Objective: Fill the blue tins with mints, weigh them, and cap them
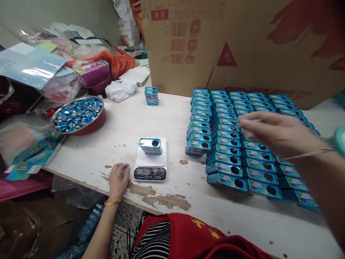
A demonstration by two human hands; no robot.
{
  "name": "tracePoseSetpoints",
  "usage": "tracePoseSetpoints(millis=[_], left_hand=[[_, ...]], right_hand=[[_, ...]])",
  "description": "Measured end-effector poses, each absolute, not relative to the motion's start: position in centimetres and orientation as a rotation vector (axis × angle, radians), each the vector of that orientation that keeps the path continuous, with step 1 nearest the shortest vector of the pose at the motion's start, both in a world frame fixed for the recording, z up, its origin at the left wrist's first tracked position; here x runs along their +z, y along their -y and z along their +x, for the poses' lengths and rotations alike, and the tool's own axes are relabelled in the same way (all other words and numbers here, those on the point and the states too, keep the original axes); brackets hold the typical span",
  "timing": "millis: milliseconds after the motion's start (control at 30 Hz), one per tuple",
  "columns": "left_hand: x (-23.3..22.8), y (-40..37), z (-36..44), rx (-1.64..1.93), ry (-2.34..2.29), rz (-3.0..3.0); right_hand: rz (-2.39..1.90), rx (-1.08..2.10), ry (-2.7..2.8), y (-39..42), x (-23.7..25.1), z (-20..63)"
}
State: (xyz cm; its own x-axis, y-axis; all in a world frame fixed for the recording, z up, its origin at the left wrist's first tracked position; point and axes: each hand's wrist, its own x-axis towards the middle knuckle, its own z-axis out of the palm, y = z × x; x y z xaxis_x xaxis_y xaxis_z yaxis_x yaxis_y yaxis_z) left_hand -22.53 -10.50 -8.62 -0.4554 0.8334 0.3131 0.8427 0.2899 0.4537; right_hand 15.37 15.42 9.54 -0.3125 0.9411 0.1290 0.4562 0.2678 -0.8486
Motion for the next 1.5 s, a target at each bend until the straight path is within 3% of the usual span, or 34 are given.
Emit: tracePoseSetpoints(millis=[67,133,333,700,1500], left_hand=[[-8.7,10.6,-22.6,-0.914,2.503,-1.640],[-8.8,10.7,-22.7,-0.931,2.492,-1.647],[-8.9,10.6,-22.7,-0.981,2.505,-1.617],[-9.1,10.8,-22.5,-0.998,2.530,-1.581],[-9.1,10.8,-22.4,-0.981,2.533,-1.586]], right_hand=[[-1.157,1.247,2.080,-14.2,9.3,10.0],[-1.030,1.297,2.267,-12.8,9.0,4.4],[-0.851,0.915,2.761,-10.8,7.7,-4.1],[-0.815,0.684,3.002,-10.7,6.3,-5.3],[-0.838,0.664,3.060,-10.8,7.5,-5.3]])
